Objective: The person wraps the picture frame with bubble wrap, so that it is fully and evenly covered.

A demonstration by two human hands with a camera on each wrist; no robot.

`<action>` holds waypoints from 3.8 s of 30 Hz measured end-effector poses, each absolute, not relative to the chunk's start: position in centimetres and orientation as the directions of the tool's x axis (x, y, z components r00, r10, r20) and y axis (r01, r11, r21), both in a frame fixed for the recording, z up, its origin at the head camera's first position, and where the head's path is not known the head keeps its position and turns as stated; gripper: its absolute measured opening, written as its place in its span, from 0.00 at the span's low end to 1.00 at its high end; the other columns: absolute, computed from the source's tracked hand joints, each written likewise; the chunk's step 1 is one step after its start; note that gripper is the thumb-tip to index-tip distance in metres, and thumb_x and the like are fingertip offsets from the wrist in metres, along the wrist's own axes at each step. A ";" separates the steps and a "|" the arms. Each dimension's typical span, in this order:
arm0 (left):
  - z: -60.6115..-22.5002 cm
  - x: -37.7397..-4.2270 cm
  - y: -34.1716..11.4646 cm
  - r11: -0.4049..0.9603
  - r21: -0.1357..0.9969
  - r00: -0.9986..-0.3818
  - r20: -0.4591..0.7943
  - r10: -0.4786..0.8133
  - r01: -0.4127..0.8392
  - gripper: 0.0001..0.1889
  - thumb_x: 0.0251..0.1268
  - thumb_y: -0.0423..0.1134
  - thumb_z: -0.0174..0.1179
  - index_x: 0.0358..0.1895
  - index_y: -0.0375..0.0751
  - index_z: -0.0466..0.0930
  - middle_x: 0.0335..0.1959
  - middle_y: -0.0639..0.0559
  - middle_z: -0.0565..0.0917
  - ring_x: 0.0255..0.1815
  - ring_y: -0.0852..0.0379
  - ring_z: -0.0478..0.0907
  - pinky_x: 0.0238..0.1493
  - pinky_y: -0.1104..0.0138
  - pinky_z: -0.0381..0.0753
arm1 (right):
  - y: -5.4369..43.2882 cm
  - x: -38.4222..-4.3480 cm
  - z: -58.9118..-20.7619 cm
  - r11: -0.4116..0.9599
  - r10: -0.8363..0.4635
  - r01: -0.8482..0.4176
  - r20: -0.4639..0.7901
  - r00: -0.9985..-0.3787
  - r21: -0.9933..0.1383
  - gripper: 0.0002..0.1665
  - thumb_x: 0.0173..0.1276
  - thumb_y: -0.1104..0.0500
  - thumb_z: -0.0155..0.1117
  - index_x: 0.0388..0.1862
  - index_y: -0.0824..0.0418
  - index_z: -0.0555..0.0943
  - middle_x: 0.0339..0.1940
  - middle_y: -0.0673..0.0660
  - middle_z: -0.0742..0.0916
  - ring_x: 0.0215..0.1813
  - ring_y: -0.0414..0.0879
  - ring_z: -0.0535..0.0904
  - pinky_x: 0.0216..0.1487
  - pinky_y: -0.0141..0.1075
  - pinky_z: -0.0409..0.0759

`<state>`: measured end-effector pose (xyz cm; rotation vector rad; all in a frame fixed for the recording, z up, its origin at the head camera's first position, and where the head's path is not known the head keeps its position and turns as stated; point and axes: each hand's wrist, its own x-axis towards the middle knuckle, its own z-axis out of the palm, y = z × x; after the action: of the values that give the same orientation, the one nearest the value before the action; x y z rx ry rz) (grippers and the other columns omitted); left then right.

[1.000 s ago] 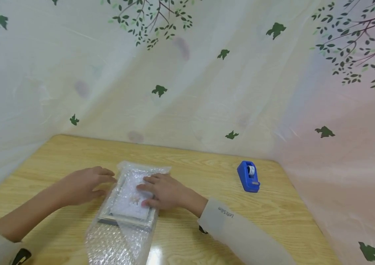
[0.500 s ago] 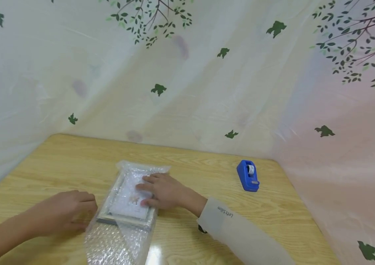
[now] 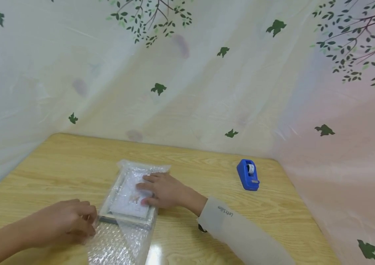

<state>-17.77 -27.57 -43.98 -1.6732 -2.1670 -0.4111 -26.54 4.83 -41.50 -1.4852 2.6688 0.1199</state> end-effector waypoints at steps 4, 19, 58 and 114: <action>-44.0 -17.3 -27.3 0.263 0.037 -0.252 0.434 0.865 0.964 0.10 0.47 0.50 0.78 0.31 0.68 0.85 0.41 0.72 0.75 0.39 0.72 0.69 0.41 0.82 0.68 | 4.8 -26.5 -41.4 0.526 -0.843 -0.850 -0.111 -0.526 0.030 0.36 0.80 0.34 0.46 0.80 0.46 0.65 0.80 0.59 0.67 0.80 0.55 0.61 0.78 0.48 0.57; -44.6 -17.1 -26.6 0.249 0.059 -0.252 0.392 0.885 0.967 0.11 0.59 0.38 0.73 0.35 0.62 0.81 0.43 0.71 0.78 0.40 0.74 0.69 0.41 0.84 0.67 | 4.9 -26.5 -41.6 0.521 -0.847 -0.853 -0.106 -0.521 0.027 0.36 0.80 0.34 0.46 0.80 0.46 0.65 0.80 0.59 0.67 0.80 0.55 0.61 0.78 0.48 0.58; -44.1 -16.9 -24.4 0.534 0.313 -0.618 0.445 0.649 0.786 0.19 0.71 0.27 0.61 0.45 0.60 0.69 0.38 0.72 0.67 0.39 0.73 0.63 0.35 0.77 0.69 | 4.8 -26.3 -41.4 0.546 -0.830 -0.838 -0.137 -0.541 -0.003 0.36 0.80 0.33 0.45 0.81 0.45 0.64 0.81 0.57 0.65 0.81 0.55 0.58 0.79 0.50 0.55; -43.0 -15.8 -19.6 0.166 0.125 -0.198 0.312 0.929 0.978 0.22 0.46 0.33 0.72 0.47 0.59 0.85 0.60 0.67 0.80 0.59 0.62 0.77 0.54 0.58 0.79 | 4.5 -26.5 -41.5 0.548 -0.827 -0.836 -0.134 -0.546 0.023 0.36 0.80 0.33 0.46 0.81 0.45 0.65 0.81 0.58 0.66 0.81 0.55 0.60 0.78 0.51 0.58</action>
<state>-15.77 -19.56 -42.99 -1.8770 -2.2693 -0.4478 -26.51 4.50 -41.46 -1.4391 2.6680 0.1272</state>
